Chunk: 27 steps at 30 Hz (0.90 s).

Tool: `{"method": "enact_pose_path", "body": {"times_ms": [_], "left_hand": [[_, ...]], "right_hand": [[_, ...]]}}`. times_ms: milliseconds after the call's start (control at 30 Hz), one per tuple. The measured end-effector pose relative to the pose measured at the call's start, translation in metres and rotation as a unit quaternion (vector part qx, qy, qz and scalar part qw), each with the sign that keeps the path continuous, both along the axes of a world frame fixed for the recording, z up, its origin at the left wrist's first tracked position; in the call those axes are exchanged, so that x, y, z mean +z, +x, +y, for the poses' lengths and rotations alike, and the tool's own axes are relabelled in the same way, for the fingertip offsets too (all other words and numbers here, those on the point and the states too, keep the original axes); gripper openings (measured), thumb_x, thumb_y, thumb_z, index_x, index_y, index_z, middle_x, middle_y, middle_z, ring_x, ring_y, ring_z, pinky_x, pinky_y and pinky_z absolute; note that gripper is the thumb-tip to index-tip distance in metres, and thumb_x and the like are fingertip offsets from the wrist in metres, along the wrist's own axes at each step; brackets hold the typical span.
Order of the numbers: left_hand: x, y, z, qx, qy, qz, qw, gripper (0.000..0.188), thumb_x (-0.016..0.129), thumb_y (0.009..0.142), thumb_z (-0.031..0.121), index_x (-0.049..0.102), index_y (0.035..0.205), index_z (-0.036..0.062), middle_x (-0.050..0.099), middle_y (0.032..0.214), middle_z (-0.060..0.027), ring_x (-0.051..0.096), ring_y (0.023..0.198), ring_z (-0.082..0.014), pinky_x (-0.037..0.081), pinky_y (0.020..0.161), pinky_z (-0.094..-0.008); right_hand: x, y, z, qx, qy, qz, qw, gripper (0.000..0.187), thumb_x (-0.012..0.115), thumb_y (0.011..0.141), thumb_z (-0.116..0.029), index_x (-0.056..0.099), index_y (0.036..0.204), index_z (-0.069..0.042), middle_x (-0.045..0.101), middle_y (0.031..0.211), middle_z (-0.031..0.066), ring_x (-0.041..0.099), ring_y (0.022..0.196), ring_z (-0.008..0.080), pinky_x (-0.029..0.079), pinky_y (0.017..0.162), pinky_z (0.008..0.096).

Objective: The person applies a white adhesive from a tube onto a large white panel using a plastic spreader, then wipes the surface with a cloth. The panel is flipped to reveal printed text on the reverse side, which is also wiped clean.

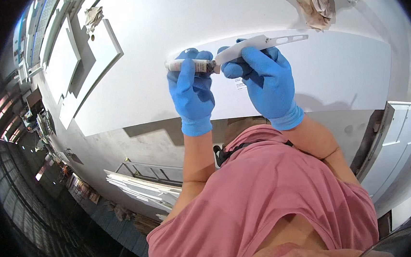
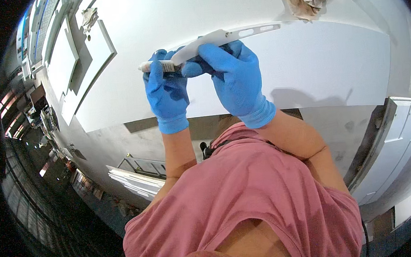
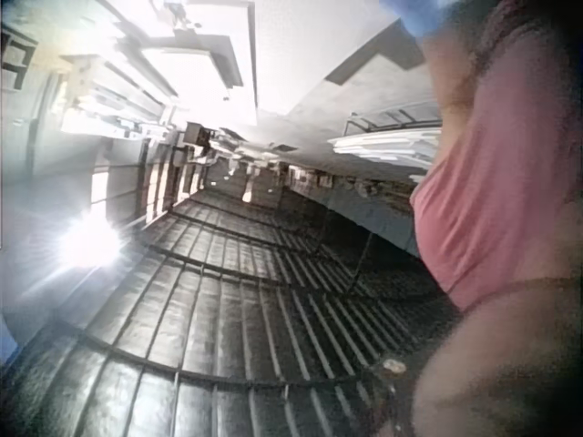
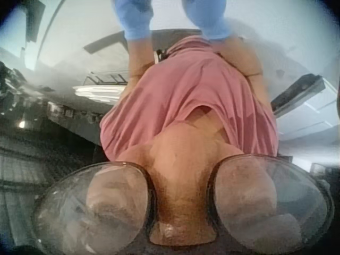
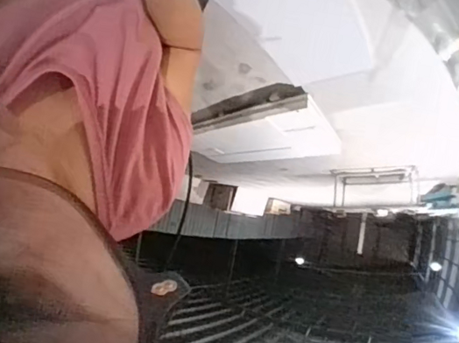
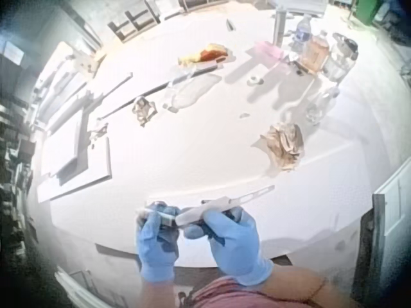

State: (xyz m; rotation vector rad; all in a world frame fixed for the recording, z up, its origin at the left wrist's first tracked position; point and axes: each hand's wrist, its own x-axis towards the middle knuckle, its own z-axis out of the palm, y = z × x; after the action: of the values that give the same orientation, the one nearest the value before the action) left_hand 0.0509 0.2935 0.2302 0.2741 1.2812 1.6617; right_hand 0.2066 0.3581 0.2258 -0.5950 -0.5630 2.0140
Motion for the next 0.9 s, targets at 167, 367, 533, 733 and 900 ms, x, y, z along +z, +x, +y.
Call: {"method": "enact_pose_path", "body": {"times_ms": [167, 367, 533, 733, 900], "left_hand": [[-0.001, 0.001, -0.002, 0.002, -0.042, 0.113, 0.993, 0.029, 0.067, 0.103, 0.016, 0.062, 0.129, 0.0029, 0.069, 0.123, -0.0122, 0.071, 0.12, -0.0309, 0.061, 0.094, -0.0403], [-0.013, 0.013, -0.005, -0.045, -0.045, 0.056, 0.996, 0.025, 0.067, 0.102, 0.011, 0.065, 0.124, -0.0005, 0.072, 0.118, -0.0142, 0.072, 0.119, -0.0326, 0.06, 0.096, -0.0412], [-0.025, 0.028, 0.004, -0.034, -0.079, 0.022, 0.996, 0.022, 0.069, 0.098, 0.006, 0.067, 0.117, -0.0032, 0.073, 0.114, -0.0169, 0.073, 0.111, -0.0297, 0.059, 0.096, -0.0423], [-0.035, 0.035, 0.012, -0.024, -0.084, 0.017, 0.996, 0.018, 0.069, 0.097, 0.003, 0.068, 0.114, -0.0041, 0.074, 0.11, -0.0163, 0.074, 0.105, -0.0272, 0.061, 0.092, -0.0408], [-0.045, 0.028, 0.009, 0.006, -0.111, 0.061, 0.992, 0.023, 0.069, 0.099, 0.005, 0.066, 0.121, -0.0023, 0.073, 0.116, -0.0144, 0.074, 0.107, -0.028, 0.061, 0.093, -0.0405]], "right_hand": [[-0.005, 0.02, 0.009, -0.028, -0.081, -0.013, 0.996, 0.025, 0.053, 0.11, -0.009, 0.066, 0.125, 0.005, 0.075, 0.111, 0.017, 0.076, 0.095, 0.022, 0.064, 0.085, 0.0339], [-0.046, 0.082, 0.052, -0.097, -0.007, -0.208, 0.973, 0.022, 0.061, 0.106, -0.011, 0.07, 0.113, 0.007, 0.077, 0.104, 0.0188, 0.078, 0.088, 0.0257, 0.067, 0.083, 0.0384], [-0.083, 0.112, 0.092, -0.194, 0.14, -0.387, 0.89, 0.021, 0.068, 0.1, -0.005, 0.074, 0.119, 0.003, 0.079, 0.103, 0.0153, 0.077, 0.087, 0.0193, 0.062, 0.08, 0.0331], [-0.113, 0.142, 0.151, -0.251, 0.387, -0.575, 0.676, 0.016, 0.071, 0.098, -0.006, 0.081, 0.11, -0.004, 0.081, 0.102, 0.0104, 0.074, 0.086, 0.0153, 0.057, 0.076, 0.0292], [-0.117, 0.123, 0.164, -0.188, 0.33, -0.558, 0.738, 0.019, 0.068, 0.101, -0.007, 0.079, 0.117, -0.002, 0.08, 0.103, 0.0087, 0.075, 0.093, 0.0148, 0.058, 0.078, 0.0274]]}}
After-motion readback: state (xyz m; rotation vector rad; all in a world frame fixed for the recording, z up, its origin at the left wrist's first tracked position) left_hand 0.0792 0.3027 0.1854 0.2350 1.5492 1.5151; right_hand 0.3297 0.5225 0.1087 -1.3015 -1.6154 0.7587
